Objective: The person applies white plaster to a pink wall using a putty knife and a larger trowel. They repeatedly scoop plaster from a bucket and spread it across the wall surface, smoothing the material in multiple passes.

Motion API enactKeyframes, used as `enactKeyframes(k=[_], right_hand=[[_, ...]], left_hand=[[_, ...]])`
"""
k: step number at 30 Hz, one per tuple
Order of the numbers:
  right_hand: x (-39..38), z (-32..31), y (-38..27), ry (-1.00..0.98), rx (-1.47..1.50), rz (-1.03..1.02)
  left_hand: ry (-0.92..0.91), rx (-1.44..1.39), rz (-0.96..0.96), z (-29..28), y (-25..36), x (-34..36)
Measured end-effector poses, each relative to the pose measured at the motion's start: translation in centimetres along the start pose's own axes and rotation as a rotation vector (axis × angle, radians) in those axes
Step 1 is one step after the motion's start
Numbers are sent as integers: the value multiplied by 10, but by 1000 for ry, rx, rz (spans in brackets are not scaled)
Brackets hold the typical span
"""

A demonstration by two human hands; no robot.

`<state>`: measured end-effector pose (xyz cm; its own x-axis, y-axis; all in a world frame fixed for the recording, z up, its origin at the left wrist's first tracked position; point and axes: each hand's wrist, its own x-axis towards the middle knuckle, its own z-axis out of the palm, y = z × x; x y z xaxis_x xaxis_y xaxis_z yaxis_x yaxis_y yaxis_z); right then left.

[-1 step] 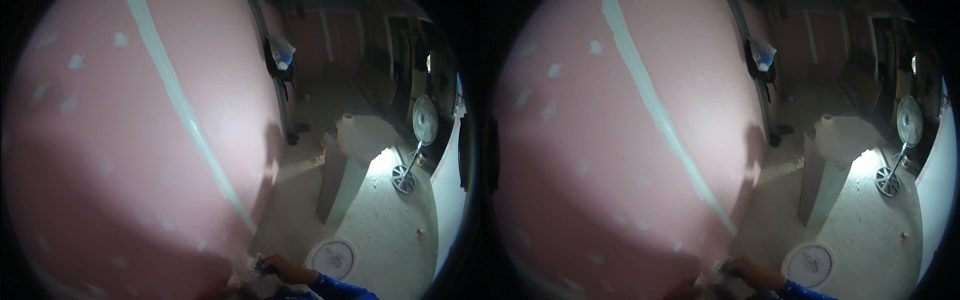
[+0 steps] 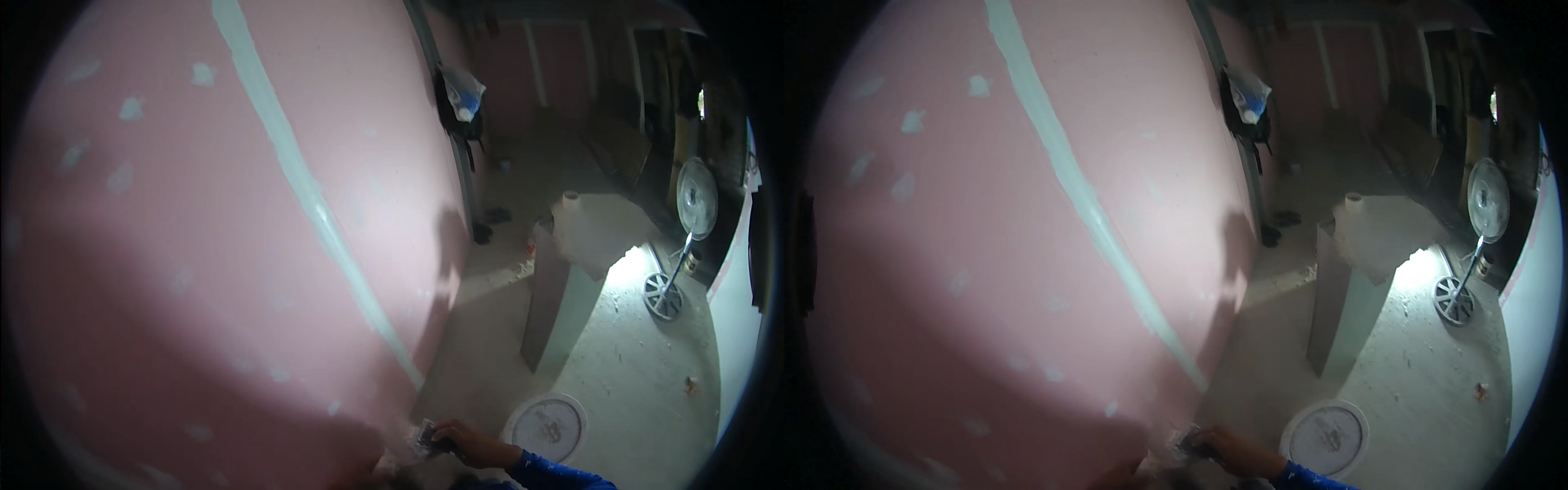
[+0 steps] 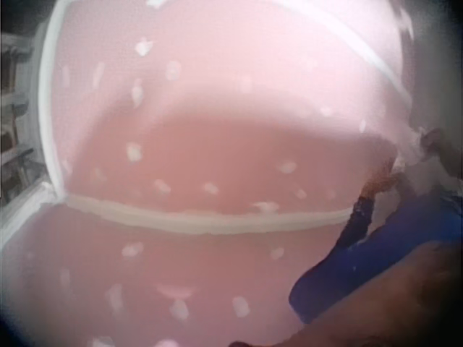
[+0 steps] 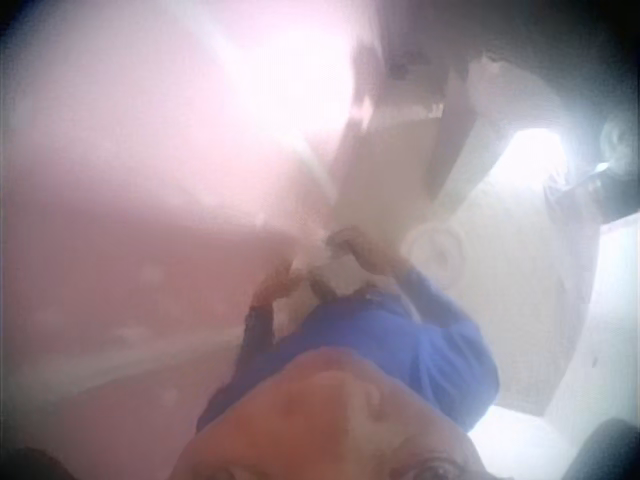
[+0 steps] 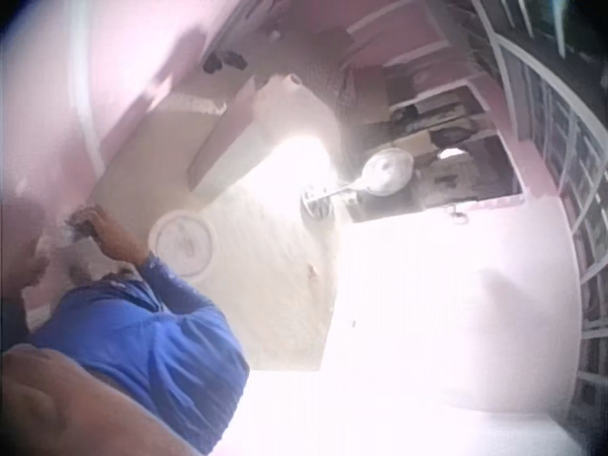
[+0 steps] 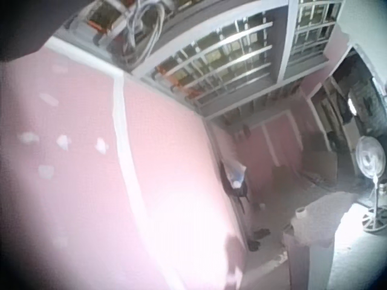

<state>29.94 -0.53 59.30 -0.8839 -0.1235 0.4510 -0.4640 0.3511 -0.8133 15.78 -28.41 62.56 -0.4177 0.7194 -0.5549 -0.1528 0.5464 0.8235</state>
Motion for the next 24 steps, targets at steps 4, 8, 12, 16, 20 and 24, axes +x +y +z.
enactKeyframes(k=[4, 8, 12, 16, 20, 24], right_hand=[[-8, 3, 35, -25, -52, 7], [-23, 25, 90, -63, 251, 189], [-38, 46, 142, 48, 123, 167], [-51, 43, 169, -83, 249, 464], [-37, 30, 183, -29, 408, 684], [-3, 24, 200, 296, 803, 883]], left_hand=[[30, -108, 12, 15, 14, 21], [76, -216, 23, 24, 26, 43], [111, -306, 26, 25, 32, 69], [140, -378, 16, 15, 32, 97], [149, -432, -6, -6, 26, 131], [143, -476, -44, -39, 12, 167]])
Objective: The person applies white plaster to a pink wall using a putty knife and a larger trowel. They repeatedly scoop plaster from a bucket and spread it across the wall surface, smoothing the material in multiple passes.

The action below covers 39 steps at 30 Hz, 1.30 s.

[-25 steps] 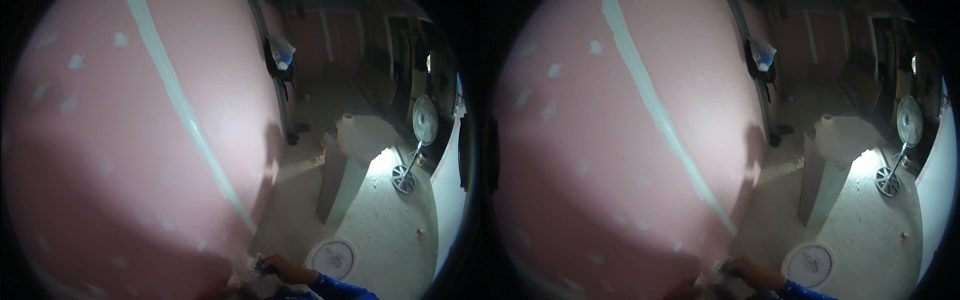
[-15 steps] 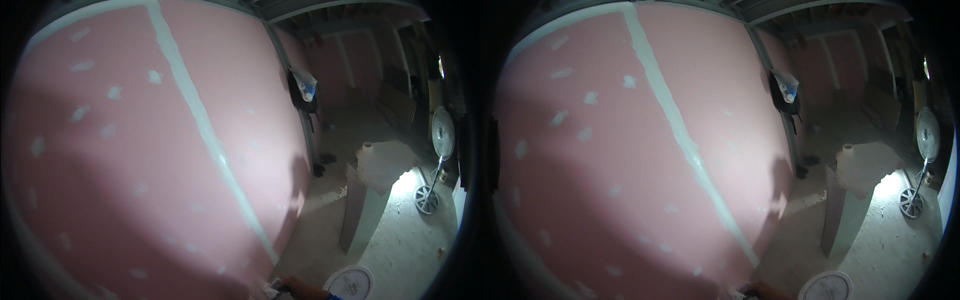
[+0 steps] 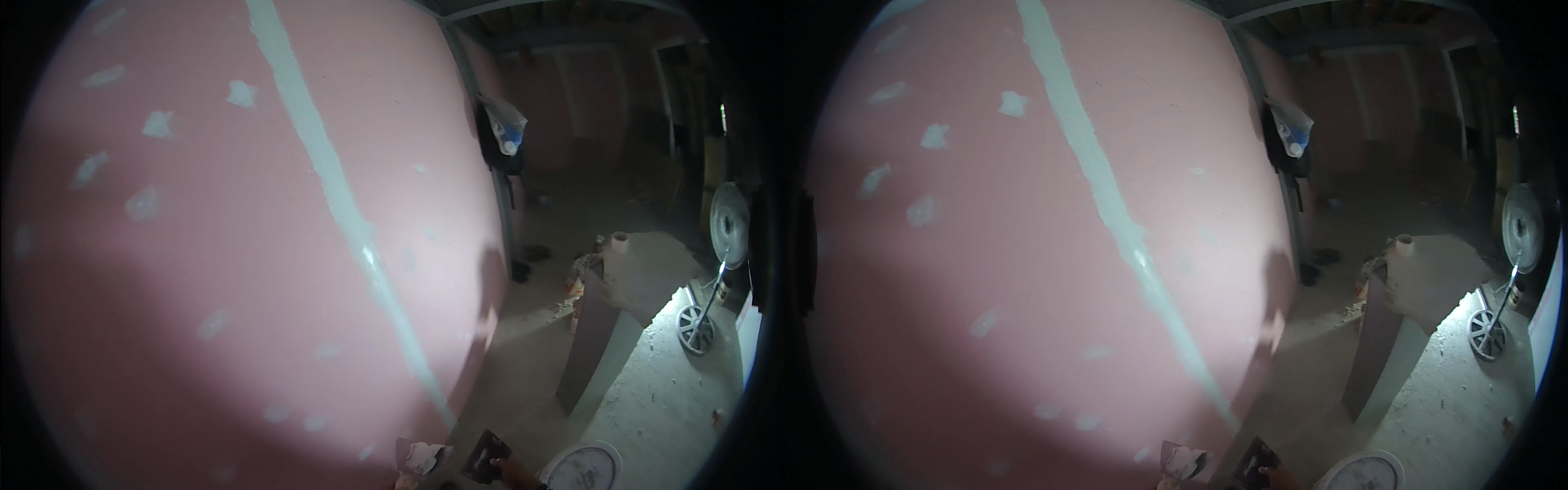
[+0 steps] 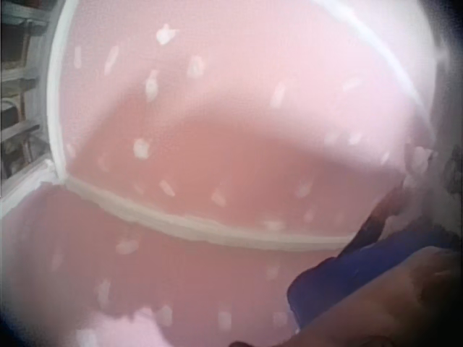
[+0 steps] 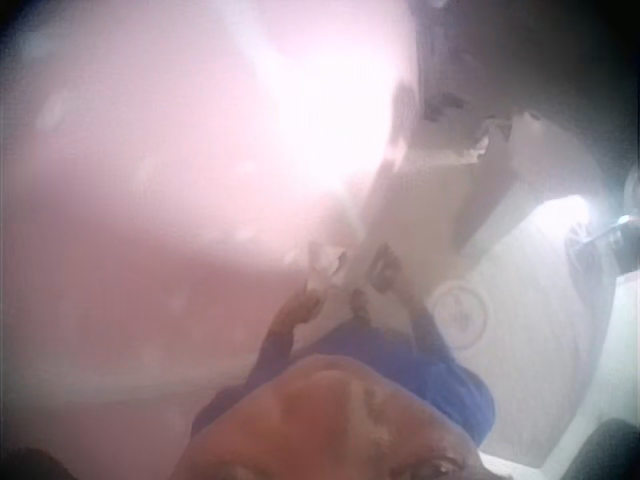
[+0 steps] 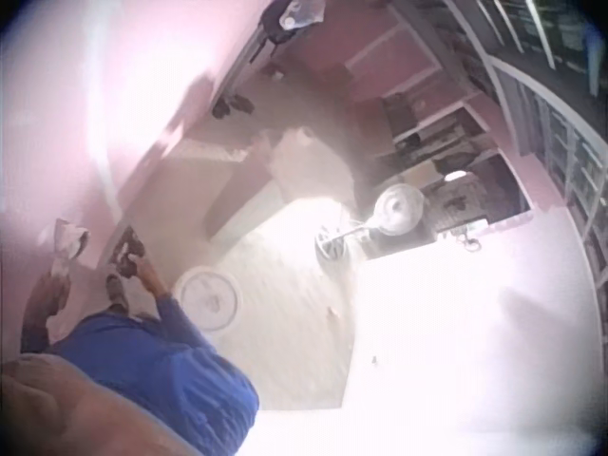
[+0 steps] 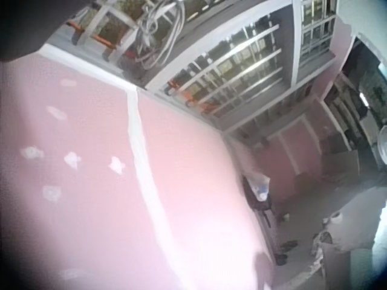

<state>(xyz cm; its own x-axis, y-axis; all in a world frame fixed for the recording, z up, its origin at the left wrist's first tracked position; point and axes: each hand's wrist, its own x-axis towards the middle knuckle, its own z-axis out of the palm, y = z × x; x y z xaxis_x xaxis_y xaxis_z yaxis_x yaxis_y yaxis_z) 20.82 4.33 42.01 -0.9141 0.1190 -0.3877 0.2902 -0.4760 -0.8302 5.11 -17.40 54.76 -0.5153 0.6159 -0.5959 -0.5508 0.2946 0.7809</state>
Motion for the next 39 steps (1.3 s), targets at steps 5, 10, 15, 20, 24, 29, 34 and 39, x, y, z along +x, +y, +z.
enactKeyframes(k=[5, 10, 15, 20, 24, 29, 34, 39], right_hand=[[31, -1, -22, 168, -367, -223], [54, -3, -68, 434, -1103, -537], [73, 9, -102, 409, 581, -306], [76, 18, -94, 394, 805, -340], [83, 21, -108, 530, 493, -440], [98, 6, -204, 681, -234, -337], [124, -7, -338, 345, -1054, -672], [181, -9, -472, -208, -1727, -975]], left_hand=[[111, 11, -149, -38, 13, 45], [-18, 35, -12, -91, 39, 24], [-225, 38, 179, -121, 58, 28], [-284, 87, -57, -127, 93, 72], [-314, 90, -61, -108, 136, 83], [-225, 84, -22, -72, 184, 101], [-172, 61, 93, -33, 215, 120], [-174, -72, 103, 8, 240, 162]])
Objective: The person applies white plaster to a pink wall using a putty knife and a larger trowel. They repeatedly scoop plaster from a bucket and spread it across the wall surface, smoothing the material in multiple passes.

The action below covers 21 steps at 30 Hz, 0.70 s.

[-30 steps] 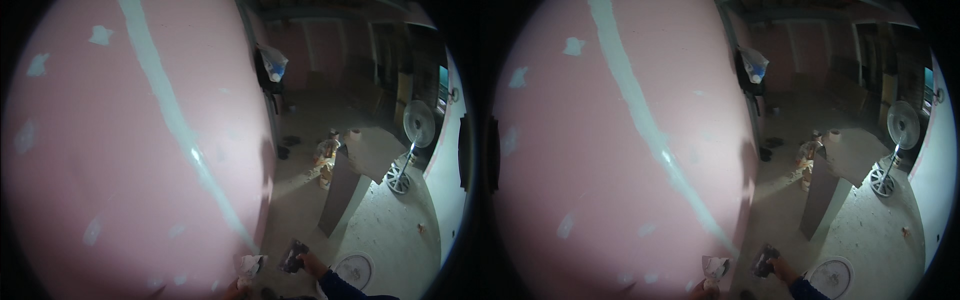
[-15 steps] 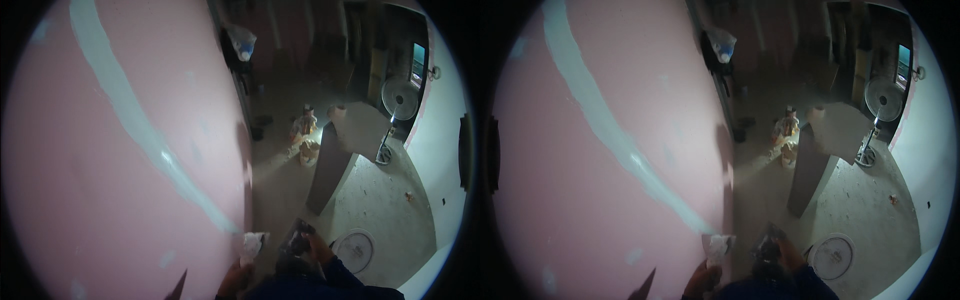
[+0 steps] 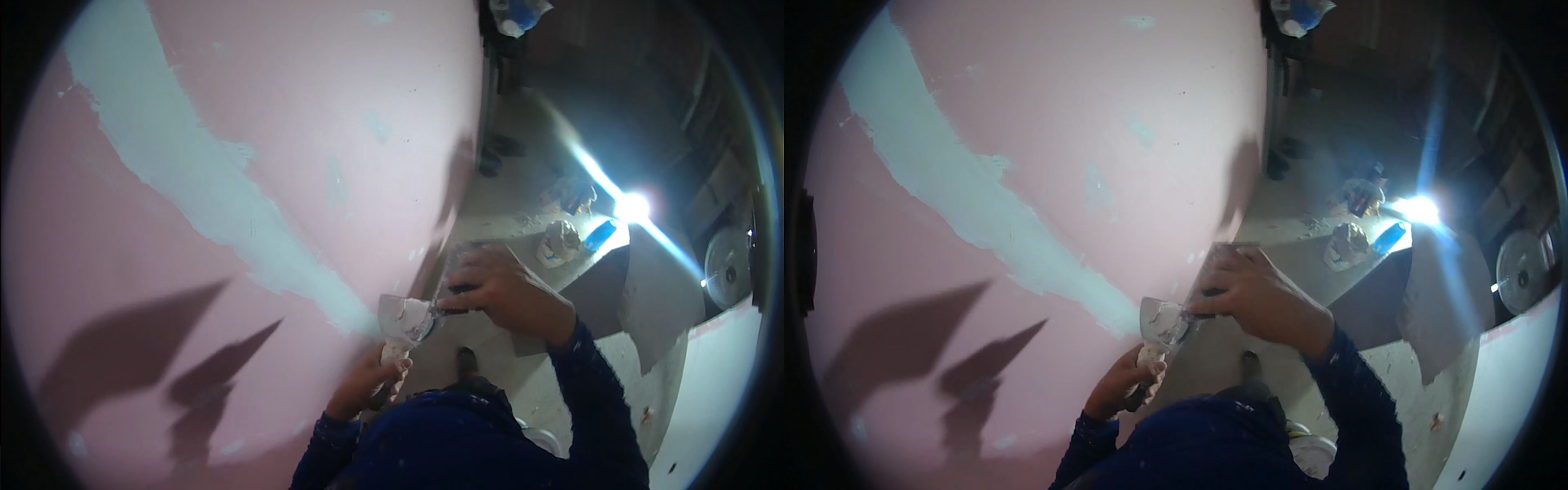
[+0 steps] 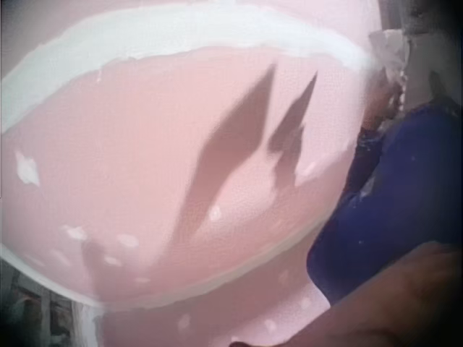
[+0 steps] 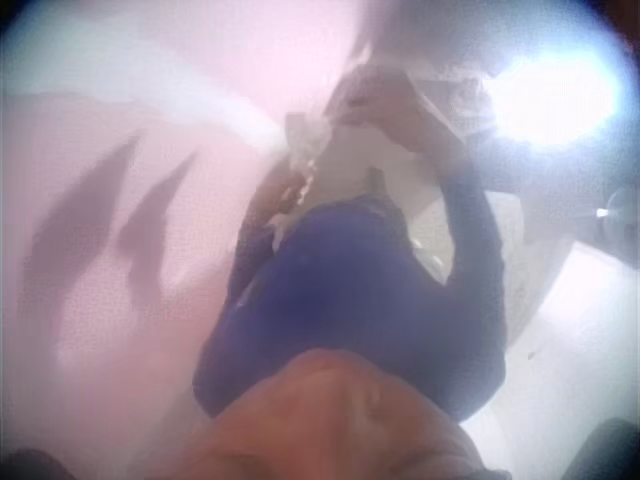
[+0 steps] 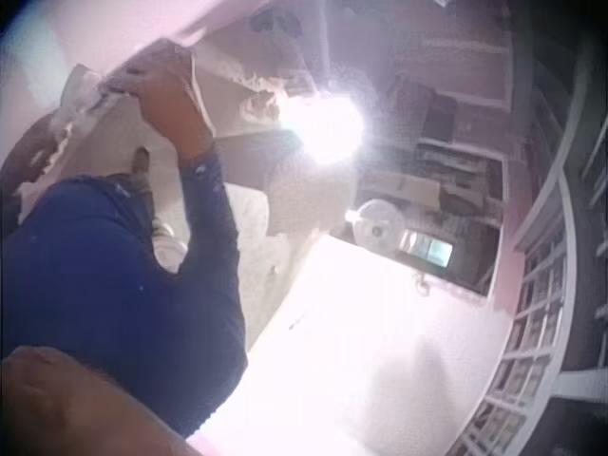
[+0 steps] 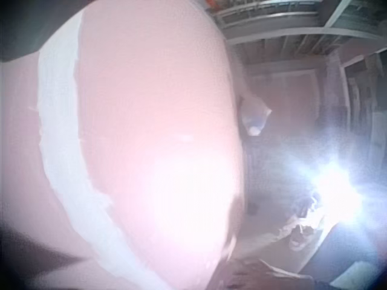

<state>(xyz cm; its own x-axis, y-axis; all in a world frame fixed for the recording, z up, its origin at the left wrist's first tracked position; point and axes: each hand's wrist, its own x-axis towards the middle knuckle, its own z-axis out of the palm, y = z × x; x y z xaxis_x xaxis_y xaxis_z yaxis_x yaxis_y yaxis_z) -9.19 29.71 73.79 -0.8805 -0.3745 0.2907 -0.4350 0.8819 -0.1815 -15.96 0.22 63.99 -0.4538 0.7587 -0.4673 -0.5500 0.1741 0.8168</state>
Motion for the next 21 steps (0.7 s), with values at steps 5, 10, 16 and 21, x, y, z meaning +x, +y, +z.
enactKeyframes(k=[5, 10, 16, 21], right_hand=[[52, -49, 49, -215, -183, -487], [81, -65, 56, -300, -151, -631], [105, -71, 55, -449, -22, -676], [107, -89, 62, -552, -15, -626]], left_hand=[[-19, -60, 63, 14, 13, 13], [25, -132, 103, 20, 23, -1], [92, -25, 98, 21, 35, -6], [120, -33, 167, 17, 23, -2]])
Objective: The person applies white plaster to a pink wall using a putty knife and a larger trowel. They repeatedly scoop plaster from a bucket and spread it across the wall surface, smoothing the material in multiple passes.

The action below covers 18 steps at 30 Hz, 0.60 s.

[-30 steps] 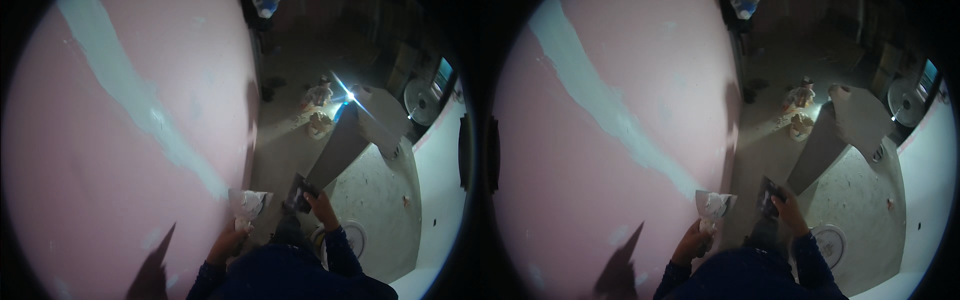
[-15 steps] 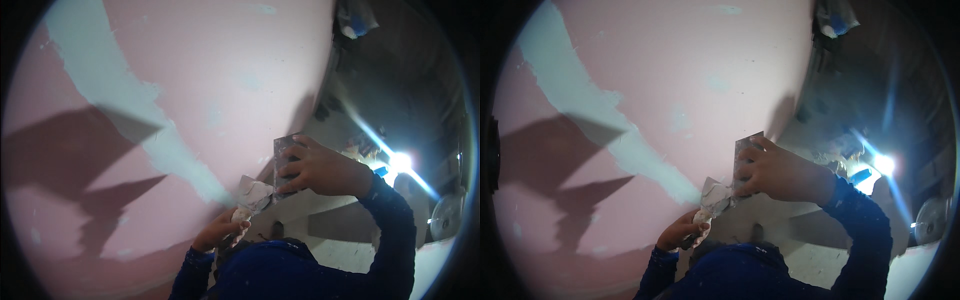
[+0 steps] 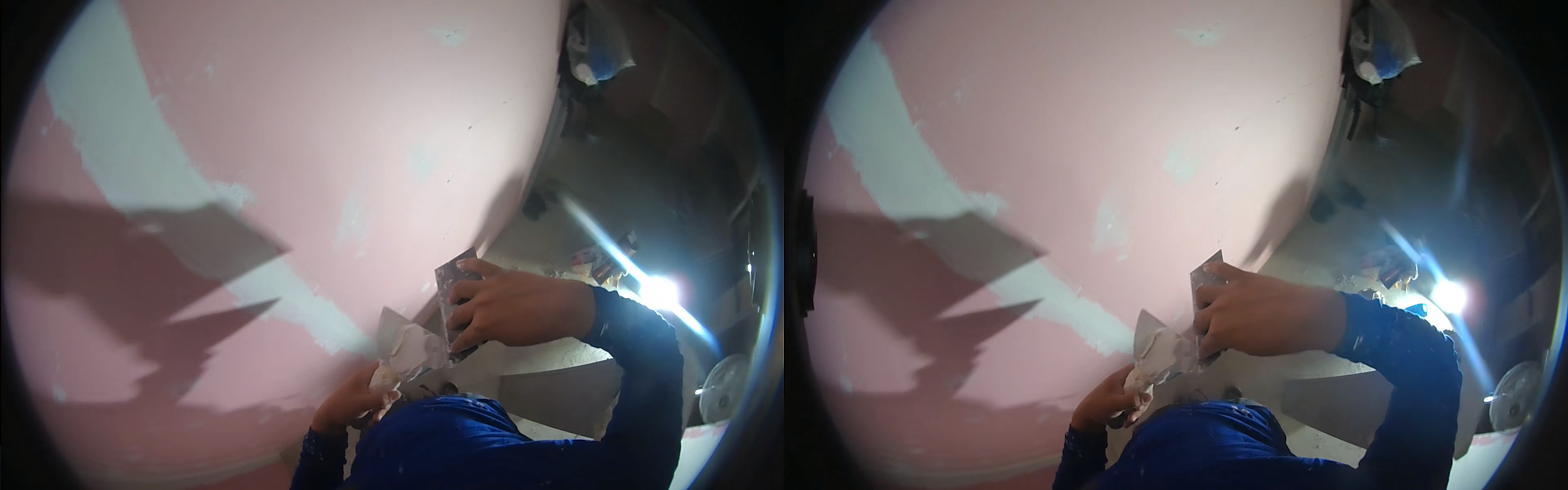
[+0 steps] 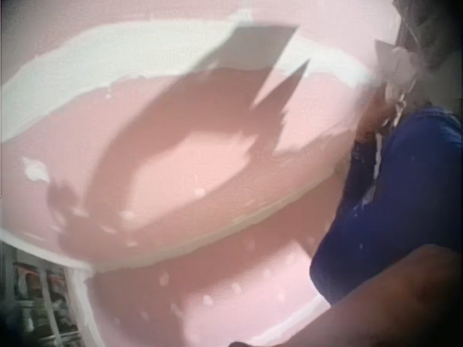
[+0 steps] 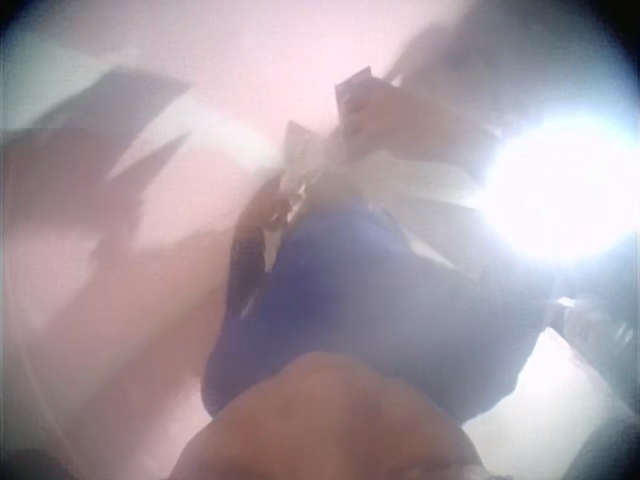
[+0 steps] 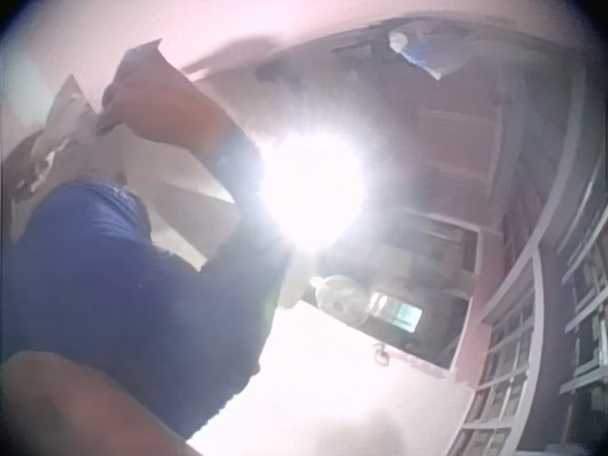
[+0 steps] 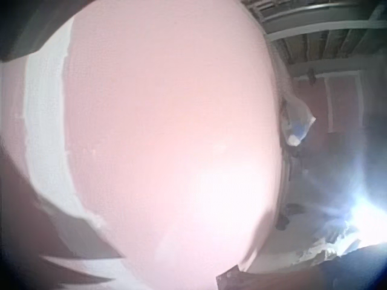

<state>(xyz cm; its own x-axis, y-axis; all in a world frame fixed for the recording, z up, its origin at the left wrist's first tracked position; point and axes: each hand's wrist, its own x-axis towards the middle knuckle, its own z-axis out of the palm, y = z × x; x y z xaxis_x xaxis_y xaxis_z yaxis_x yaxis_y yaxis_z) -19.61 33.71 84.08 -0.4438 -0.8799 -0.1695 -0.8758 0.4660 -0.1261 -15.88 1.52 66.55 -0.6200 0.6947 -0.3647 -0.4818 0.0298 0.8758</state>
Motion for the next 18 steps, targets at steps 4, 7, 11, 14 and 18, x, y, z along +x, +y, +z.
enactKeyframes(k=[4, 7, 11, 14, 18], right_hand=[[-29, 7, 40, 103, 421, 120], [-69, 37, 93, 523, 778, 547], [-68, 120, 159, 1186, 1385, 629], [-21, 172, 196, 1260, 1487, 549], [64, 203, 229, 1412, 1005, 733]], left_hand=[[46, -141, 84, -16, -20, -16], [-6, -165, 90, -31, -17, -23], [116, -168, 54, -31, -9, -25], [229, -145, 40, -14, -3, -21], [446, -253, 22, 10, -7, -14]])
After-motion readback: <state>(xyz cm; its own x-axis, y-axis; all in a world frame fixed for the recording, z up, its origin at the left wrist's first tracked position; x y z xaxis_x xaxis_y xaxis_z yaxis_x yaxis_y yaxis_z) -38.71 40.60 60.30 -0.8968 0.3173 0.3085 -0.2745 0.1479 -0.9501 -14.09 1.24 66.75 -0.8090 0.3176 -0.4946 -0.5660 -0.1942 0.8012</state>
